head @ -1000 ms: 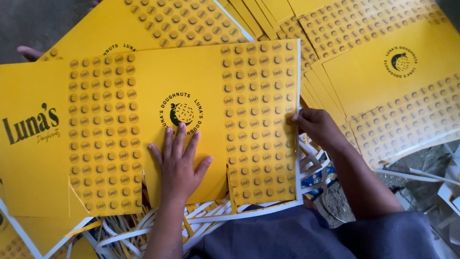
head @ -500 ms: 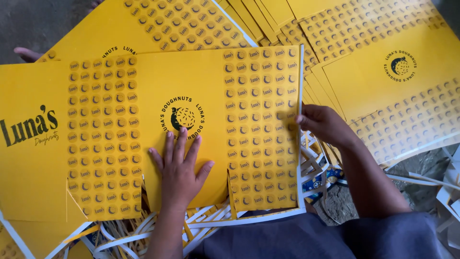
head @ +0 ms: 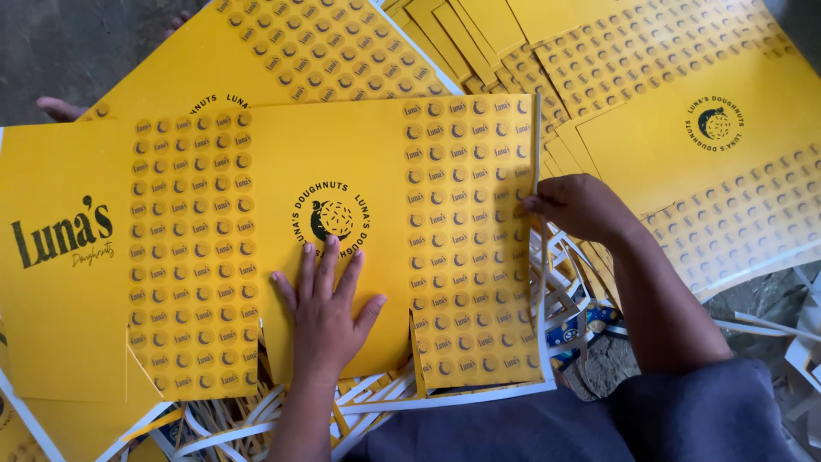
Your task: Stripping off waste paper edges from printed yellow paper bags
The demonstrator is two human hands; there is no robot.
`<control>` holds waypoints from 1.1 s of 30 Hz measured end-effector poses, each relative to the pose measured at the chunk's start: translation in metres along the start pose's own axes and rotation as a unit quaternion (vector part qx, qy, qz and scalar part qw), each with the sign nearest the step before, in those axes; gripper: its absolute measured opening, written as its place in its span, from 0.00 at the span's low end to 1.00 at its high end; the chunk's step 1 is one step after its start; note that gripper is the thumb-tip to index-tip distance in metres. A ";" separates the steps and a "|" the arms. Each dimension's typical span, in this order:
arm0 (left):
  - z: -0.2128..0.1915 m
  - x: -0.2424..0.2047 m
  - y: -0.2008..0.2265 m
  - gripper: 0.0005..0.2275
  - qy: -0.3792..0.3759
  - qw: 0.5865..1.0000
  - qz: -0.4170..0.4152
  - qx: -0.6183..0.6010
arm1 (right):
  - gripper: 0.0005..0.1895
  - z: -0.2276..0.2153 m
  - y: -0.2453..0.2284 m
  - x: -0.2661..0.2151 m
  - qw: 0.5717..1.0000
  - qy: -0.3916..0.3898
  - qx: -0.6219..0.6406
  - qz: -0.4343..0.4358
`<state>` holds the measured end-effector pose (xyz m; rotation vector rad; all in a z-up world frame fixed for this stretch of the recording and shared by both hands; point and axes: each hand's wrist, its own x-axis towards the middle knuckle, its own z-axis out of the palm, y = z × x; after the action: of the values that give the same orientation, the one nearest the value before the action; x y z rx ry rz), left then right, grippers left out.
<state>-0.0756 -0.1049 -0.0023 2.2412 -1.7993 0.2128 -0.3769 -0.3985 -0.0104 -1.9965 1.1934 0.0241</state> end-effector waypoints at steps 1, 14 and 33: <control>0.001 0.000 0.000 0.29 -0.003 1.000 -0.002 0.001 | 0.19 0.004 0.006 0.003 1.000 0.015 0.021 -0.002; -0.001 0.000 0.000 0.29 -0.002 1.000 -0.004 -0.013 | 0.18 0.005 0.003 0.018 0.996 0.072 0.045 -0.024; -0.001 0.000 -0.001 0.29 0.003 1.000 0.002 -0.012 | 0.14 0.004 0.019 0.044 0.987 0.154 -0.005 -0.049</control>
<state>-0.0749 -0.1049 -0.0011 2.2187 -1.7944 0.1986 -0.3656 -0.4330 -0.0422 -2.1186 1.2837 -0.3405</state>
